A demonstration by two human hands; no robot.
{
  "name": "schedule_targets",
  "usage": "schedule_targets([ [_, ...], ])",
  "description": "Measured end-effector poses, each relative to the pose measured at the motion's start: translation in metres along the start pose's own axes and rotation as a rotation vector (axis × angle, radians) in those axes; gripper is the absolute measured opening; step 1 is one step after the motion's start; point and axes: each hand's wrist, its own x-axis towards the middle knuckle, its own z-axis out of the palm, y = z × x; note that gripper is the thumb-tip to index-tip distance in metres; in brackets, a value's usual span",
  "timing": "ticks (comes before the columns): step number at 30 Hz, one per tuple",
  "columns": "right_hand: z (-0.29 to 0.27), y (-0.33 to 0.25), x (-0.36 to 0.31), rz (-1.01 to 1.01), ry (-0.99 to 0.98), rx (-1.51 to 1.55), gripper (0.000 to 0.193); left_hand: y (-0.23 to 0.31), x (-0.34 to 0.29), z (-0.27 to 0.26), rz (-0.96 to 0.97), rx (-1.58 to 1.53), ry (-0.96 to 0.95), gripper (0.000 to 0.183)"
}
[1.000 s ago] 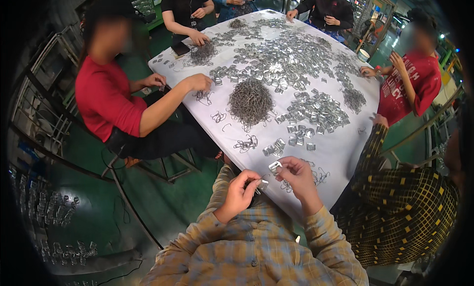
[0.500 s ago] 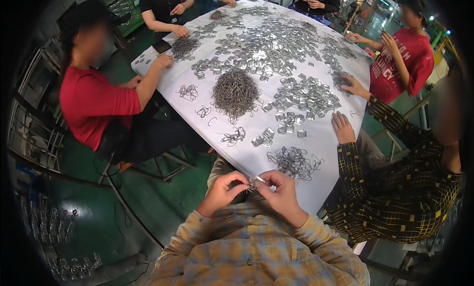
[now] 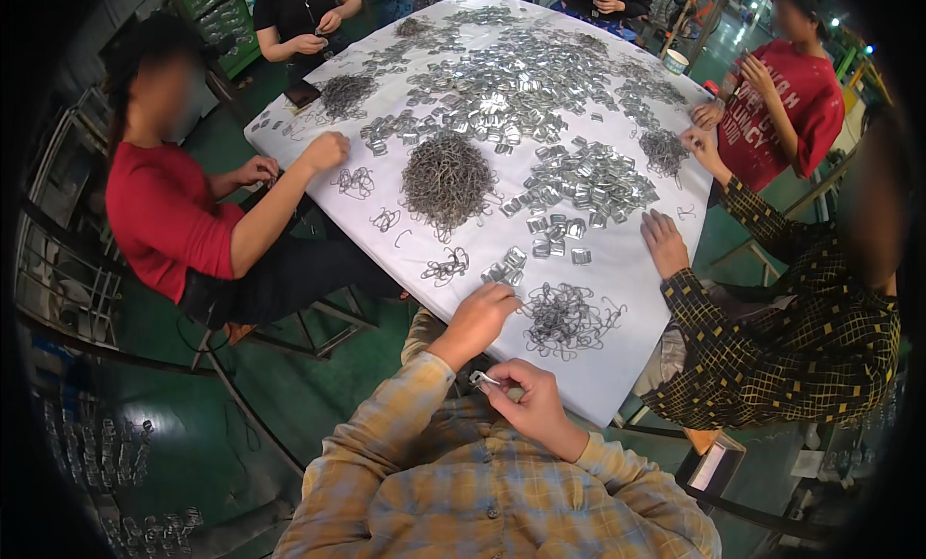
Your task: The person picks up metal rings from a table and hangs them onto a metal rack by hand.
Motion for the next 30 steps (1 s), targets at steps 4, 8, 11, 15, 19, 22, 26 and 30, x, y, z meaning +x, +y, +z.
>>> schedule_targets([
  [4, -0.003, -0.001, 0.0, -0.004, -0.008, -0.035, 0.012, -0.001, 0.01, -0.001, 0.093, 0.163, -0.13, 0.013],
  [8, -0.003, 0.0, 0.001, -0.002, 0.006, -0.008, 0.012, -0.007, 0.01, -0.005, 0.064, 0.127, -0.165, 0.007],
  [11, -0.001, 0.001, 0.002, 0.015, 0.02, -0.004, 0.012, -0.006, 0.009, -0.016, -0.107, -0.105, -0.17, 0.01],
  [15, 0.001, -0.003, 0.004, 0.048, 0.031, 0.009, 0.013, -0.009, 0.005, -0.019, -0.272, -0.328, -0.154, 0.01],
  [19, 0.0, 0.004, 0.003, 0.071, 0.073, -0.006, 0.012, 0.009, -0.002, -0.04, -0.556, -0.817, -0.151, 0.006],
  [22, -0.001, 0.005, 0.007, 0.063, 0.155, -0.059, 0.012, 0.039, -0.013, -0.068, -0.611, -0.987, -0.103, 0.006],
  [26, 0.0, 0.014, 0.01, 0.083, 0.224, -0.036, 0.014, 0.054, -0.033, -0.078, -0.467, -0.912, -0.024, 0.007],
  [30, 0.003, 0.013, 0.013, 0.074, 0.235, -0.012, 0.014, 0.064, -0.038, -0.081, -0.307, -0.656, -0.023, 0.009],
])
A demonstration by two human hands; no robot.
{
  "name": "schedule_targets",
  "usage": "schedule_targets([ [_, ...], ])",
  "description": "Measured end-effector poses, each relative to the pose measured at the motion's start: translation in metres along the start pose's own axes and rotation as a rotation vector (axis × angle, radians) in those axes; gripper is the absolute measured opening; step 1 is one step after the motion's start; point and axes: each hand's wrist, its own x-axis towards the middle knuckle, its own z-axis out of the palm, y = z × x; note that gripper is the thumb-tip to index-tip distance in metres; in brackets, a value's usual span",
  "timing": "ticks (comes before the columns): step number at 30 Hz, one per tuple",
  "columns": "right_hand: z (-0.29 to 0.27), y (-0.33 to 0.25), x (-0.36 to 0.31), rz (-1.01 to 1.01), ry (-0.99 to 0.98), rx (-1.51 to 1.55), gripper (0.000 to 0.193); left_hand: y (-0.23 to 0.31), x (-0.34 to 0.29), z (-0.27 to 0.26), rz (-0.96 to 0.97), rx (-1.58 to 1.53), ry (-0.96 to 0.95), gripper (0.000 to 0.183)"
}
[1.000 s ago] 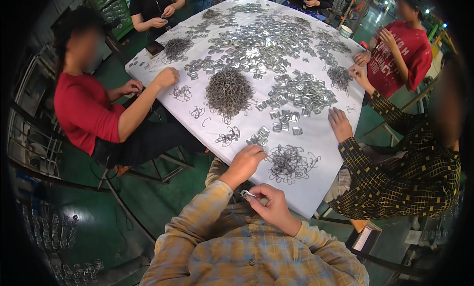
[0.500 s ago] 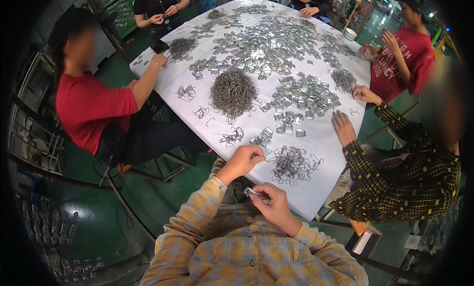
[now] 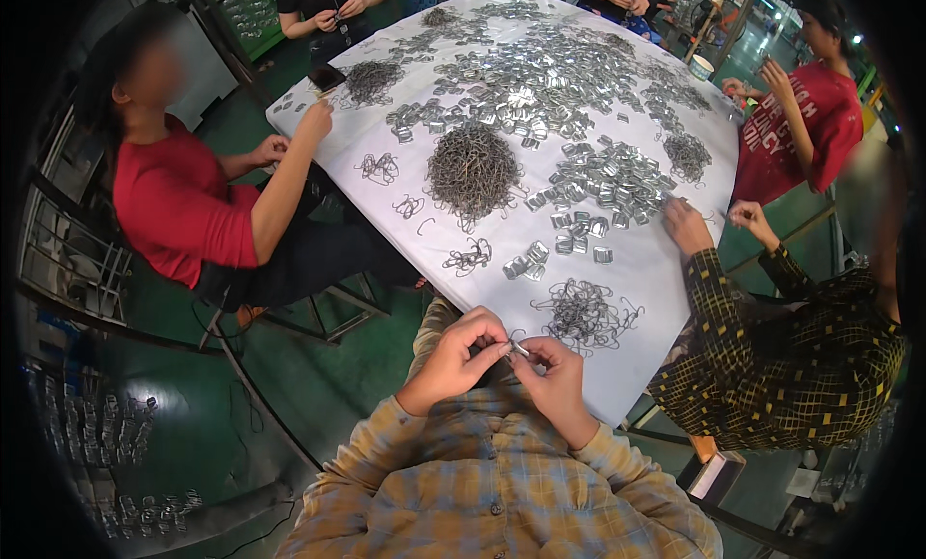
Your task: The person picks up metal rings from a table and hangs them onto a metal rack by hand.
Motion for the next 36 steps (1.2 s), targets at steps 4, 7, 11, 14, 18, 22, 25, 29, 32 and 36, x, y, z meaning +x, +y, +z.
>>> schedule_targets([
  [4, 0.001, -0.004, 0.001, 0.006, 0.005, -0.003, 0.013, 0.003, 0.001, 0.008, 0.087, 0.141, 0.143, 0.011],
  [7, 0.001, -0.008, 0.001, 0.004, 0.031, -0.065, 0.012, 0.003, 0.001, 0.01, 0.165, 0.258, 0.197, 0.012],
  [11, 0.002, -0.007, 0.002, -0.03, 0.041, -0.097, 0.012, 0.004, -0.002, 0.012, 0.156, 0.287, 0.247, 0.013],
  [14, 0.003, -0.017, 0.003, -0.078, 0.008, -0.157, 0.012, 0.007, 0.0, 0.015, 0.186, 0.262, 0.26, 0.011],
  [18, -0.005, -0.014, 0.016, -0.206, -0.087, -0.123, 0.012, -0.008, -0.01, 0.019, 0.068, -0.086, 0.229, 0.009],
  [22, -0.018, 0.011, 0.049, -0.221, -0.062, -0.283, 0.017, -0.007, -0.014, 0.014, 0.098, -0.103, 0.249, 0.007],
  [25, -0.011, 0.04, 0.081, -0.464, 0.014, -0.602, 0.02, -0.004, -0.014, 0.013, 0.127, -0.042, 0.222, 0.008],
  [29, 0.006, 0.053, 0.107, -0.496, -0.015, -0.816, 0.022, -0.005, -0.015, 0.012, 0.149, 0.027, 0.169, 0.008],
  [32, 0.012, 0.061, 0.122, -0.451, 0.0, -0.936, 0.018, -0.005, -0.017, 0.01, 0.15, 0.056, 0.181, 0.007],
  [36, 0.004, 0.05, 0.125, -0.412, 0.007, -0.719, 0.01, -0.008, -0.018, 0.008, 0.129, 0.074, 0.205, 0.007],
])
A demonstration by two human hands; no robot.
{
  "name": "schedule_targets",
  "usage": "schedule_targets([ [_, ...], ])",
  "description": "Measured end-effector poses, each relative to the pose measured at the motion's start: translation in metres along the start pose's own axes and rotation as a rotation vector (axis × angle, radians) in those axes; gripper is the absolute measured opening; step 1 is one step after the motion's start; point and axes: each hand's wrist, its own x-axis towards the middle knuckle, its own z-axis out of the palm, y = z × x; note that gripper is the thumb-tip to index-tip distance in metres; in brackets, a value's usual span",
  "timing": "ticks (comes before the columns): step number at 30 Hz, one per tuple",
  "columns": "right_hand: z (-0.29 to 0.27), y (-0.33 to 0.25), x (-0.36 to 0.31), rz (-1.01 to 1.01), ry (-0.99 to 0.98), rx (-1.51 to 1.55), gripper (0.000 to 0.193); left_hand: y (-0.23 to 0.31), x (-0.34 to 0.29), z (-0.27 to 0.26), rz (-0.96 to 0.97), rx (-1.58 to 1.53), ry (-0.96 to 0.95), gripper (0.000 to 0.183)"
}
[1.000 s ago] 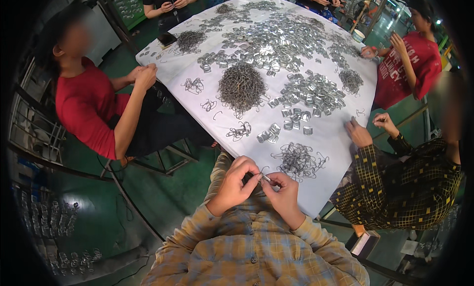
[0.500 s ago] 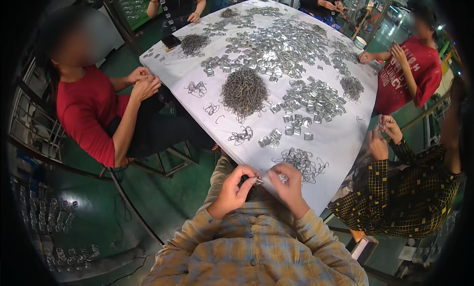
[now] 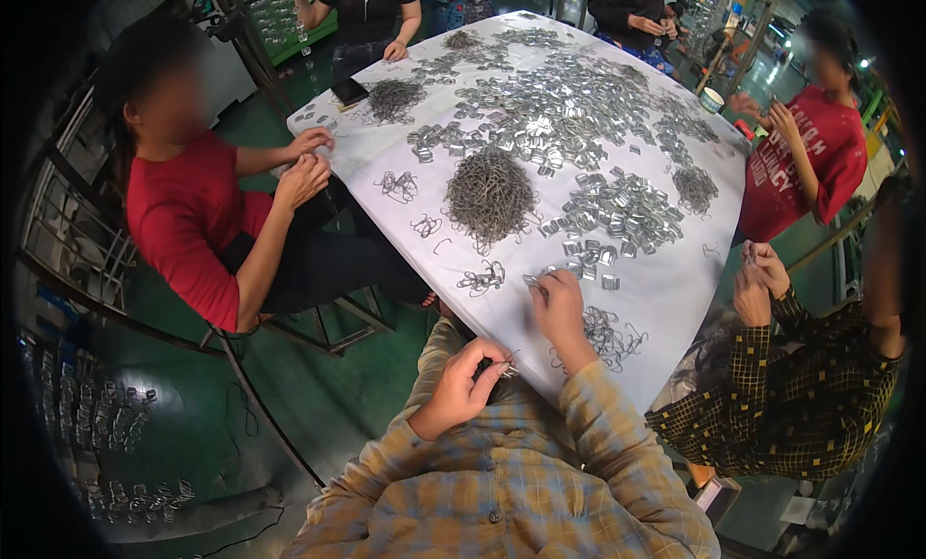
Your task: The person picks up metal rings from a table and hangs them onto a metal rack by hand.
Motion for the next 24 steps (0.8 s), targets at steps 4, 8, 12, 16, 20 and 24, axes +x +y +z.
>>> schedule_targets([
  [4, -0.03, -0.01, -0.018, 0.343, -0.278, 0.736, 0.01, -0.003, 0.0, 0.003, -0.024, 0.022, 0.041, 0.007],
  [8, -0.07, -0.051, -0.032, 0.423, -0.387, 0.971, 0.012, -0.003, 0.002, 0.009, 0.011, 0.012, 0.111, 0.011],
  [12, -0.083, -0.056, -0.044, 0.329, -0.514, 0.725, 0.013, -0.002, 0.004, 0.009, 0.061, 0.082, 0.083, 0.012],
  [16, -0.093, -0.067, -0.053, 0.322, -0.417, 0.663, 0.012, -0.005, -0.001, 0.005, 0.088, 0.205, -0.019, 0.012],
  [20, -0.097, -0.077, -0.067, 0.229, -0.338, 0.544, 0.011, -0.007, -0.004, -0.003, 0.027, 0.174, -0.153, 0.009],
  [24, -0.098, -0.076, -0.082, 0.248, -0.358, 0.519, 0.011, -0.022, 0.002, -0.008, -0.072, -0.028, -0.371, 0.009],
])
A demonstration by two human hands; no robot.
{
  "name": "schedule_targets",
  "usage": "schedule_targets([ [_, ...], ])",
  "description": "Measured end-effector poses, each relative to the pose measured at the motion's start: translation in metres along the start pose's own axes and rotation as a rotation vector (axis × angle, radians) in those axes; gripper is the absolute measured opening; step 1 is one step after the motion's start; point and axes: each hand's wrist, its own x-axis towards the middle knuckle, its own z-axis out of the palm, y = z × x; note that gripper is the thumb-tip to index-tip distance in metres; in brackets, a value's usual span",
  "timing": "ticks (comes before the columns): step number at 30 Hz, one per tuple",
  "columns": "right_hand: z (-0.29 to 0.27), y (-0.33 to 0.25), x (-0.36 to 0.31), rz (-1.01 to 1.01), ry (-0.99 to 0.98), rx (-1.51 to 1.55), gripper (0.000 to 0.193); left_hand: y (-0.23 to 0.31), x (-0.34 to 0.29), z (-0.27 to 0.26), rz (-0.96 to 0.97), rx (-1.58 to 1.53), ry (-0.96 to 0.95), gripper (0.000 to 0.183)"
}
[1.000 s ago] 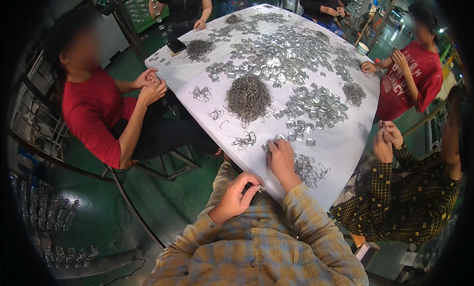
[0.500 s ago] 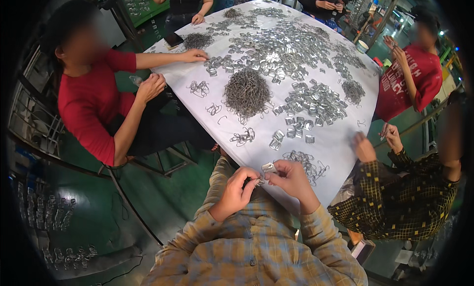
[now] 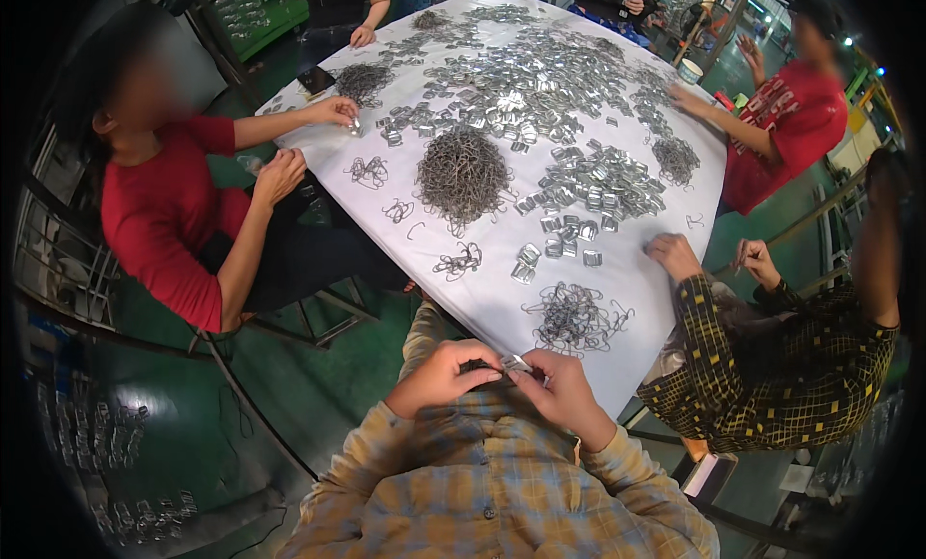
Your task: The person picks up metal rings from a table and hangs them onto a metal rack by hand.
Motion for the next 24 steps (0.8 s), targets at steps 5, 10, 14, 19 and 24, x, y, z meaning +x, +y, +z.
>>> schedule_targets([
  [5, 0.001, -0.001, -0.007, 0.008, -0.008, -0.067, 0.013, -0.027, 0.037, 0.008, -0.095, 0.121, 0.111, 0.01],
  [10, 0.004, 0.001, -0.009, -0.003, 0.014, -0.054, 0.012, -0.049, 0.073, 0.035, 0.131, 0.578, 0.221, 0.007],
  [14, 0.003, 0.002, -0.01, -0.006, 0.036, -0.049, 0.012, -0.048, 0.086, 0.046, 0.161, 0.892, 0.115, 0.006],
  [19, 0.005, 0.007, -0.008, -0.058, 0.09, -0.029, 0.012, -0.049, 0.09, 0.043, 0.185, 1.019, 0.016, 0.007],
  [24, 0.01, 0.015, -0.006, -0.074, 0.137, -0.007, 0.013, -0.042, 0.083, 0.024, -0.085, 0.498, 0.191, 0.003],
])
